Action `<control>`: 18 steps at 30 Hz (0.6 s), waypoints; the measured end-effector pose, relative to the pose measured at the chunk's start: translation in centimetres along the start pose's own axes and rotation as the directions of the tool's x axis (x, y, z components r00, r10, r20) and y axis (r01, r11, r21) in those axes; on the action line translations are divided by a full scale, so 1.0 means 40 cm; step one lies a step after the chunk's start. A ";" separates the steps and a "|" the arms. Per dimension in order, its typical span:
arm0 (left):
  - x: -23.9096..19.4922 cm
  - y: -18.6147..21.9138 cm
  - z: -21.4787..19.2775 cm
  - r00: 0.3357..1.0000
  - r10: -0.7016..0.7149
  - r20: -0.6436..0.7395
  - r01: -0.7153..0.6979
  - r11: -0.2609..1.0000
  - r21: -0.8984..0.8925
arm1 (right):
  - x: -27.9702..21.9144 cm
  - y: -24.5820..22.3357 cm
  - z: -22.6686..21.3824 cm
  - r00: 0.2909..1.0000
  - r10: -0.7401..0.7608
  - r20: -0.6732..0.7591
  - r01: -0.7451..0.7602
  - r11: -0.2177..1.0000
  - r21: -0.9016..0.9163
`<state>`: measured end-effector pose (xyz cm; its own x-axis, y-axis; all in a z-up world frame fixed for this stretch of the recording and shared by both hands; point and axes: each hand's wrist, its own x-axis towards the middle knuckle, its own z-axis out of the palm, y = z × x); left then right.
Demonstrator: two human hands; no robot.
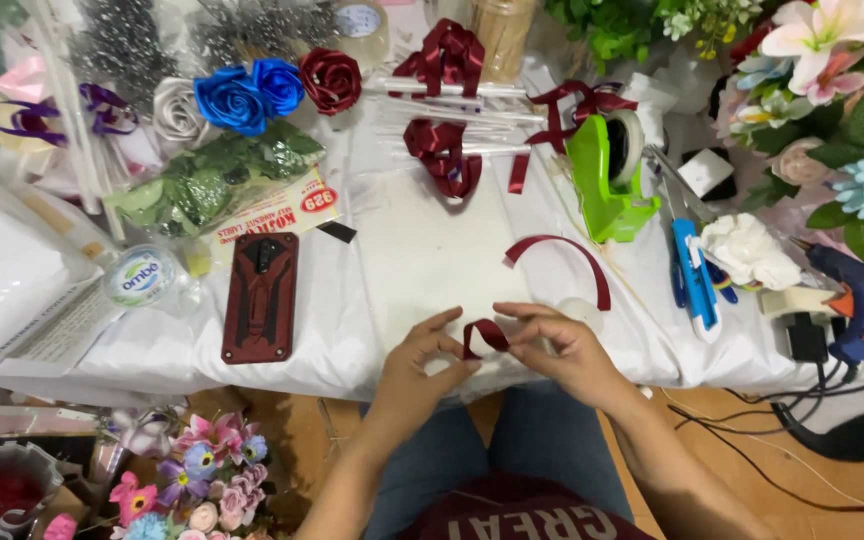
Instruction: The person assembles a decorative bow by wrapping a maroon ribbon around a clear plastic stick, cutting the ribbon with a utility knife, and securing it with a hot glue gun. The person folds and glues the ribbon into a bow shape on a white table.
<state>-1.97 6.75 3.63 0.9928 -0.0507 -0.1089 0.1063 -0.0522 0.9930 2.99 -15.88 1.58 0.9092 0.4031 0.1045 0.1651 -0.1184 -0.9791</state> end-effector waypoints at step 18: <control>0.001 0.002 0.069 0.916 0.392 0.080 -0.400 0.897 0.190 | -0.053 -0.085 -0.040 0.855 -0.519 0.017 0.389 0.619 -0.682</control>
<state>-2.09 4.01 3.57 0.9470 -0.1463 0.2861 -0.3128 -0.2157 0.9250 1.10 -17.78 4.94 0.6852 0.4212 0.5942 0.7166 -0.5354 -0.4470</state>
